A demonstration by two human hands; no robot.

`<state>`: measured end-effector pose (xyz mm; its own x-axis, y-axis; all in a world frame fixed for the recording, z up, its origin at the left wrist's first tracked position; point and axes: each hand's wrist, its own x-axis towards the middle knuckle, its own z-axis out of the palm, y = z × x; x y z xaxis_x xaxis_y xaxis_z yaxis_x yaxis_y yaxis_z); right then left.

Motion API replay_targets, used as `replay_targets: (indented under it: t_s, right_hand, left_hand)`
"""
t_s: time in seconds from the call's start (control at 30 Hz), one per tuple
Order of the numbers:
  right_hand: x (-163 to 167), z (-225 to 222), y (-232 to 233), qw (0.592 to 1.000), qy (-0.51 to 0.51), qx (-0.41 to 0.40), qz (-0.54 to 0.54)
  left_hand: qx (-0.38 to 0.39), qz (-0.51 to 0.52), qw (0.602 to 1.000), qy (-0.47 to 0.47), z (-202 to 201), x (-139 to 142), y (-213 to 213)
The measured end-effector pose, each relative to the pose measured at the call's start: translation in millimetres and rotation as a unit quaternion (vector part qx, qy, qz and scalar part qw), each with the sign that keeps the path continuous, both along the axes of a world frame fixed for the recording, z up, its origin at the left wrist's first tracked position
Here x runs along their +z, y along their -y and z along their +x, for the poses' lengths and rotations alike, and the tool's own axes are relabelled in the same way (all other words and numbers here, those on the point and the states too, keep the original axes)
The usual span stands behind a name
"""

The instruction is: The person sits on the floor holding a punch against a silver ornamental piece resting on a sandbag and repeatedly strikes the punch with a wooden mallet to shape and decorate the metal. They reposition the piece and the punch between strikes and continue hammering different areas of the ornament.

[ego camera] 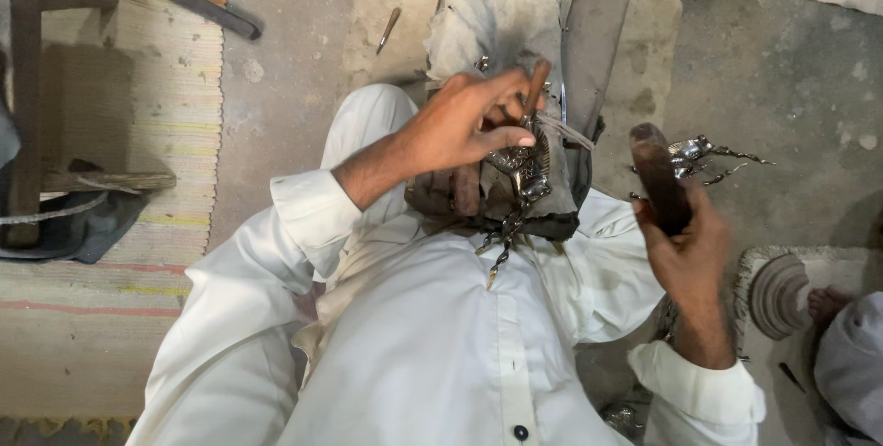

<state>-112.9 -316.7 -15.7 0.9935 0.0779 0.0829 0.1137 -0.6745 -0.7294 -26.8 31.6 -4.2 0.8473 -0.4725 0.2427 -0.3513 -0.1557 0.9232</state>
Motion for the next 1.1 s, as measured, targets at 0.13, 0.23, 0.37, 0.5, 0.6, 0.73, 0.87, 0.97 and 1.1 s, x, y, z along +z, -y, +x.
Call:
replay_targets:
  t_s: [0.13,0.23,0.37,0.5,0.6,0.73,0.87,0.97,1.1]
  right_hand:
    - [-16,-4,-4,0.994,-0.089,-0.055,0.034]
    - [-24,-7,-10,0.995,-0.08,-0.056,-0.024]
    - [-29,-11,-16,0.992,0.065,-0.066,-0.084]
    - [-26,-12,-19,0.973,0.149,-0.124,0.126]
    - [-18,-10,-19,0.944,0.213,-0.041,-0.25]
    - [-1,-5,-17,0.961,0.197,-0.022,-0.195]
    - [19,3,-16,0.974,0.148,-0.037,-0.168]
    - [35,11,-17,0.959,0.158,0.023,-0.234]
    - [55,24,-23,0.958,0.181,0.048,-0.219]
  left_hand:
    - [-0.056,0.067,0.987,0.135,10,-2,5]
    - [-0.115,0.149,0.962,0.197,16,-5,14]
    - [-0.145,0.24,0.941,0.191,19,-5,20]
    - [-0.155,0.264,0.936,0.172,21,-4,24]
    - [-0.159,0.274,0.931,0.183,22,-3,25]
    - [-0.136,0.27,0.934,0.189,16,-5,23]
    - [-0.109,0.252,0.942,0.194,9,-11,17]
    - [-0.069,0.242,0.949,0.188,2,-15,11]
    - [0.064,0.09,0.978,0.177,-22,-23,2]
